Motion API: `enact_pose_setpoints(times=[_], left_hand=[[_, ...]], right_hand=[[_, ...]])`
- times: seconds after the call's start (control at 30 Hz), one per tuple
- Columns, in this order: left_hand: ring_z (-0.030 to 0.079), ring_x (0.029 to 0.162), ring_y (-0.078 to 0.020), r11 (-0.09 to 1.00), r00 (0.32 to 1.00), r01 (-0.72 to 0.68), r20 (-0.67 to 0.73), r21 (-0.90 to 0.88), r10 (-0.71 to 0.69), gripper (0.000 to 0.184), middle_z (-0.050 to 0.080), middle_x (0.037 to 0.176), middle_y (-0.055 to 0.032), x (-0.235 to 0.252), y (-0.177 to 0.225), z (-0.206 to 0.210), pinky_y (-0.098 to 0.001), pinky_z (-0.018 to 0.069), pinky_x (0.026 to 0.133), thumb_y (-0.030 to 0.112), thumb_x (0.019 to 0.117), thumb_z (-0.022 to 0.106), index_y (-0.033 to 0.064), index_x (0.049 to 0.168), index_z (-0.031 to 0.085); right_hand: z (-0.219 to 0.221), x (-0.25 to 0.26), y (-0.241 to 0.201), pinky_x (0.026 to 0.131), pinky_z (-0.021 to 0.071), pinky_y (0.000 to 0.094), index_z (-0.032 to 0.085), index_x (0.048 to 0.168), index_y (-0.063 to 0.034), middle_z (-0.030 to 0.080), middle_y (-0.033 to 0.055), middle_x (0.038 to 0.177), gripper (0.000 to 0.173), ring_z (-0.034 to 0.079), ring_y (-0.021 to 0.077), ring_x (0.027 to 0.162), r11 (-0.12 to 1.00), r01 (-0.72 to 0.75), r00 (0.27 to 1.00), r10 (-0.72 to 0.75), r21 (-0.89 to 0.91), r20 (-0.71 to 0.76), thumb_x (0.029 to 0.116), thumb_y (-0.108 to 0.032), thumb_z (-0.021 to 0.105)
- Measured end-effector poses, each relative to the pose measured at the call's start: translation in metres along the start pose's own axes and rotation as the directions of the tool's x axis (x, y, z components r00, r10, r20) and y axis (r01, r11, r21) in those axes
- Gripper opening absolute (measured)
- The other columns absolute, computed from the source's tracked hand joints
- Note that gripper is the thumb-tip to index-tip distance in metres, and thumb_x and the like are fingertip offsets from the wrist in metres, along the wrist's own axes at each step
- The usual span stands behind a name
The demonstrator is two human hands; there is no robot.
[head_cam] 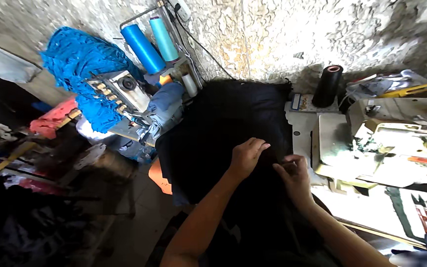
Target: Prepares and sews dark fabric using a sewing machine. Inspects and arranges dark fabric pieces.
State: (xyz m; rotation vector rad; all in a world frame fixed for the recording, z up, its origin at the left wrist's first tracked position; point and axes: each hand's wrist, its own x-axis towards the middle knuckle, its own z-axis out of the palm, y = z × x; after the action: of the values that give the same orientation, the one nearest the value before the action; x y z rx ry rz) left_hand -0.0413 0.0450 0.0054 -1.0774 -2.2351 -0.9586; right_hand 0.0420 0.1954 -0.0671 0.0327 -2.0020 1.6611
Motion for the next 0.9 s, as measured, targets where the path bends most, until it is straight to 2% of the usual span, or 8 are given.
enact_pose_setpoints(times=[0.13,0.23,0.37,0.43,0.5,0.57,0.67,0.9], left_hand=[[0.069,0.074,-0.0229,0.975,0.994,-0.094,-0.03,0.2,0.102,0.018,0.069,0.083,-0.0137,-0.007,-0.001,-0.002,-0.033,0.0579,0.067,0.014,0.0986,0.065,-0.0018,0.092,0.073],[0.071,0.087,-0.0289,0.972,0.992,-0.102,-0.046,0.214,0.114,0.014,0.072,0.094,-0.0157,-0.004,-0.004,0.001,-0.0409,0.0571,0.078,0.013,0.0954,0.069,0.0011,0.094,0.076],[0.07,0.086,-0.0286,0.975,0.987,-0.108,-0.096,0.195,0.129,0.016,0.072,0.088,-0.0161,-0.002,-0.002,0.004,-0.0401,0.0548,0.086,0.013,0.0961,0.068,-0.0006,0.091,0.075],[0.072,0.087,-0.0278,0.976,0.983,-0.129,-0.107,0.173,0.149,0.017,0.071,0.085,-0.0164,-0.003,0.003,0.003,-0.0401,0.0545,0.095,0.012,0.0976,0.066,-0.0028,0.091,0.072],[0.072,0.084,-0.0266,0.98,0.984,-0.138,-0.095,0.145,0.153,0.018,0.071,0.084,-0.0171,-0.007,0.009,-0.001,-0.0359,0.0569,0.088,0.011,0.098,0.065,-0.0044,0.091,0.072],[0.067,0.076,-0.0214,0.986,0.988,-0.129,-0.069,0.104,0.136,0.019,0.067,0.082,-0.016,-0.014,0.016,-0.008,-0.0278,0.0563,0.073,0.01,0.0997,0.062,-0.0054,0.093,0.071],[0.063,0.071,-0.0168,0.987,0.991,-0.102,-0.073,0.121,0.111,0.022,0.064,0.082,-0.014,-0.029,0.032,-0.029,-0.0232,0.0535,0.067,0.012,0.1023,0.059,-0.0049,0.094,0.07],[0.063,0.09,-0.0031,0.989,0.971,0.085,-0.233,0.122,-0.055,0.033,0.065,0.092,-0.0065,-0.088,0.082,-0.085,-0.0157,0.0511,0.084,0.027,0.109,0.047,0.001,0.1,0.065]], right_hand=[[-0.02,-0.037,0.013,0.068,0.055,0.0325,0.063,0.113,0.0062,0.068,0.013,0.09,0.036,0.064,0.0157,0.074,0.973,0.024,0.993,0.004,-0.228,0.119,0.0978,-0.026,0.066],[-0.032,-0.045,0.02,0.075,0.0543,0.046,0.068,0.111,0.0029,0.071,0.0141,0.093,0.033,0.068,0.0229,0.082,0.961,-0.077,0.97,0.134,-0.267,0.202,0.1004,-0.028,0.062],[-0.041,-0.044,0.03,0.083,0.0542,0.0408,0.073,0.105,0.0018,0.07,0.0168,0.106,0.03,0.067,0.022,0.096,0.979,-0.02,0.975,0.064,-0.203,0.212,0.0971,-0.026,0.066],[-0.044,-0.041,0.036,0.095,0.0514,0.0362,0.073,0.101,0.001,0.064,0.0214,0.127,0.028,0.062,0.0225,0.115,0.991,-0.047,0.968,0.076,-0.124,0.24,0.0956,-0.025,0.067],[-0.046,-0.038,0.041,0.101,0.0486,0.0285,0.071,0.1,0.0012,0.057,0.0198,0.14,0.026,0.057,0.0159,0.125,0.992,-0.124,0.939,0.12,-0.008,0.323,0.0954,-0.024,0.067],[-0.047,-0.039,0.039,0.097,0.0506,0.0207,0.07,0.1,0.0022,0.066,0.0103,0.125,0.02,0.062,0.0049,0.114,0.969,-0.215,0.905,0.15,0.123,0.399,0.0947,-0.017,0.069],[-0.049,-0.043,0.022,0.081,0.0526,0.0135,0.069,0.097,-0.002,0.069,-0.0062,0.092,0.009,0.062,-0.0067,0.085,0.956,-0.241,0.89,0.15,0.165,0.431,0.0928,-0.01,0.07],[-0.07,-0.071,-0.032,0.08,0.0481,0.008,0.069,0.094,0.0007,0.071,0.0087,0.087,0.025,0.064,-0.0022,0.084,0.955,0.284,0.859,-0.295,0.09,0.419,0.0974,-0.024,0.068]])
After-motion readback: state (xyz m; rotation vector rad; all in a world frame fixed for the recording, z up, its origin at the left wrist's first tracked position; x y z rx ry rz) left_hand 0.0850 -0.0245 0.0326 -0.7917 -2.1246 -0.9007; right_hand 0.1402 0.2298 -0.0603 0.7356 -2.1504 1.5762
